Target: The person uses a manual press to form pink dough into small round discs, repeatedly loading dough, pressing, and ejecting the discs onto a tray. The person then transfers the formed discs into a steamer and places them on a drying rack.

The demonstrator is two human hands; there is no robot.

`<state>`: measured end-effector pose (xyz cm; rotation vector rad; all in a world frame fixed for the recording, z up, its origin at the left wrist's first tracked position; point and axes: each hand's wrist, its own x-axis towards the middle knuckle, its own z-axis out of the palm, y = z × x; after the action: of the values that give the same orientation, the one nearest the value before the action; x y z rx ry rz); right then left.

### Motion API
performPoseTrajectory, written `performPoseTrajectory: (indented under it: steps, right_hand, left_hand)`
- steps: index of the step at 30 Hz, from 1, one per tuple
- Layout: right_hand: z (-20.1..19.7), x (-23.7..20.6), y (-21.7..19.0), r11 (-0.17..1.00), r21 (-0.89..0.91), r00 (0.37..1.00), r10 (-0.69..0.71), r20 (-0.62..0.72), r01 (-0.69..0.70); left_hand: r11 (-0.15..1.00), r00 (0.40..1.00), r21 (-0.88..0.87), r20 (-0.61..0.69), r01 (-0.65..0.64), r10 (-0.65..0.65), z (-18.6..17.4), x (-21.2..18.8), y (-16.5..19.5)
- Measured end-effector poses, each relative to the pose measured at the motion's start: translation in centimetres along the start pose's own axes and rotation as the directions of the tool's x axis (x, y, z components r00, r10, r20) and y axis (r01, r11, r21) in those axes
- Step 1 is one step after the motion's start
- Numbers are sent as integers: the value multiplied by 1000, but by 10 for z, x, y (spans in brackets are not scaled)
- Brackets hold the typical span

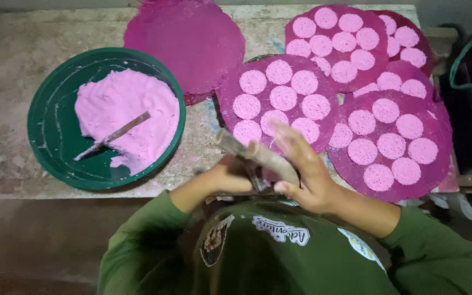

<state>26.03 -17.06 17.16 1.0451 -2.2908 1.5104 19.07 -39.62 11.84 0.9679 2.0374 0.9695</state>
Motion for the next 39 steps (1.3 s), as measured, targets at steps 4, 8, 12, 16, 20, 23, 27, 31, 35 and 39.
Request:
performPoseTrajectory:
  steps: [4, 8, 12, 16, 20, 23, 27, 31, 35, 39]
  right_hand:
    - [-33, -22, 43, 714, 408, 804, 375, 462, -568]
    - [-38, -48, 68, 659, 341, 733, 515, 444, -670]
    - [-42, -56, 67, 562, 525, 721, 676, 153, -639]
    - [-49, -48, 60, 565, 694, 778, 628, -12, -446]
    - [-42, -43, 56, 514, 786, 797, 602, -43, -345]
    - [-37, -43, 53, 534, 762, 788, 614, -51, -367]
    - [-37, -42, 56, 512, 768, 754, 654, -59, -385]
    - [-30, -39, 66, 471, 779, 727, 686, -28, -414]
    - [-15, -33, 75, 487, 735, 707, 707, -14, -473]
    - [-12, -20, 82, 531, 606, 715, 693, 91, -592]
  left_hand:
    - [974, 959, -209, -281, -91, 30, -26, 0, 8]
    - [986, 741, 86, -670, 143, -49, -18, 10, -21]
    - [927, 357, -353, -888, -129, -289, 24, 32, -72]
    - [669, 629, -741, -545, -51, -555, 72, 53, -108]
    - [379, 656, -859, -509, -345, -557, 87, 69, -116]
    - [380, 645, -881, -467, -281, -605, 64, 66, -126]
    - [536, 742, -844, -368, -13, -561, -3, 52, -173]
    - [613, 846, -790, -326, 0, -421, -57, 58, -226]
    - [743, 773, -669, -468, 7, -428, -76, 59, -236]
    - [909, 668, -380, -633, 170, -390, -72, 42, -218]
